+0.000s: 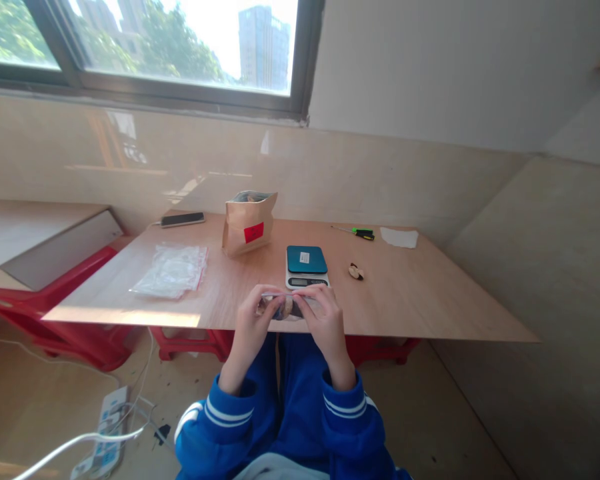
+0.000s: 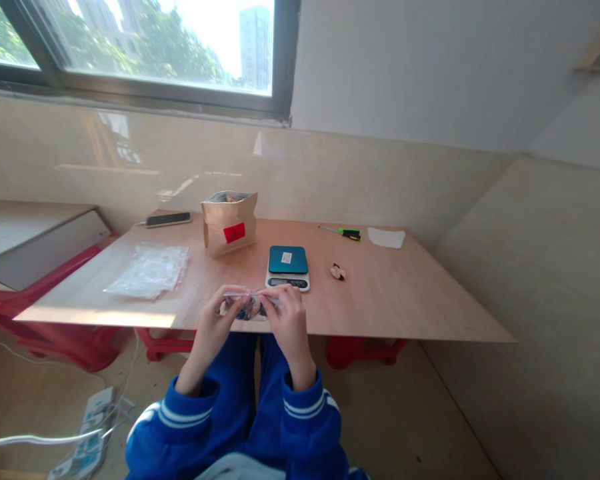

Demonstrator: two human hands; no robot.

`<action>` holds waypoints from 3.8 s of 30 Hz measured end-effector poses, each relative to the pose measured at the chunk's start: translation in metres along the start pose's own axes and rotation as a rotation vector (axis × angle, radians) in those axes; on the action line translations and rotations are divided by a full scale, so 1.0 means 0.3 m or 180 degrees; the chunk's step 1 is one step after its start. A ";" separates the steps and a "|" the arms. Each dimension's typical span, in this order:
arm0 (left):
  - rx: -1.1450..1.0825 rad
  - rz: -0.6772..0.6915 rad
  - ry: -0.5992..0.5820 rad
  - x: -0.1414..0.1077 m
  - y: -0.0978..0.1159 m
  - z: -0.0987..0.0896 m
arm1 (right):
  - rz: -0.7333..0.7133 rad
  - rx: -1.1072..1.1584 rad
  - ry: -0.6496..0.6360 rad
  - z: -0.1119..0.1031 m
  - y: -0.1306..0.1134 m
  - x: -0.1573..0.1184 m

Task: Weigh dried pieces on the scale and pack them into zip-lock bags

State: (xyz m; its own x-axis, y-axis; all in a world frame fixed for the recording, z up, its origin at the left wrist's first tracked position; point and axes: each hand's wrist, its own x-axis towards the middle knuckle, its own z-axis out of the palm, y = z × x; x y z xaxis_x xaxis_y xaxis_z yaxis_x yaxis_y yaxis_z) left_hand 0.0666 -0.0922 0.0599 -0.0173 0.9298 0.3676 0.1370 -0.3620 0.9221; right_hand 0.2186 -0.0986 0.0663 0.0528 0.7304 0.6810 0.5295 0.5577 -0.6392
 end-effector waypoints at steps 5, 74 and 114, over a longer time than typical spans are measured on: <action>0.0013 0.0056 -0.0026 -0.002 -0.001 0.004 | -0.0003 -0.0094 -0.0019 0.012 0.011 -0.003; 0.1095 0.0641 0.0343 -0.036 0.017 0.015 | -0.0173 -0.0114 -0.0071 0.028 0.056 -0.027; -0.0772 -0.1117 0.0606 0.027 -0.083 -0.028 | 0.2145 0.2672 -0.1579 -0.023 0.135 -0.054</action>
State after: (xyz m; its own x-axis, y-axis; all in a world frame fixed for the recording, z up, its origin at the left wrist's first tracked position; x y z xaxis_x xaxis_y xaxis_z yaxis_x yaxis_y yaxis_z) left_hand 0.0548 -0.0764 0.0410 -0.2058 0.9783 0.0233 -0.1446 -0.0540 0.9880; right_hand 0.2448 -0.0906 0.0318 -0.3237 0.9459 0.0224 -0.2105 -0.0489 -0.9764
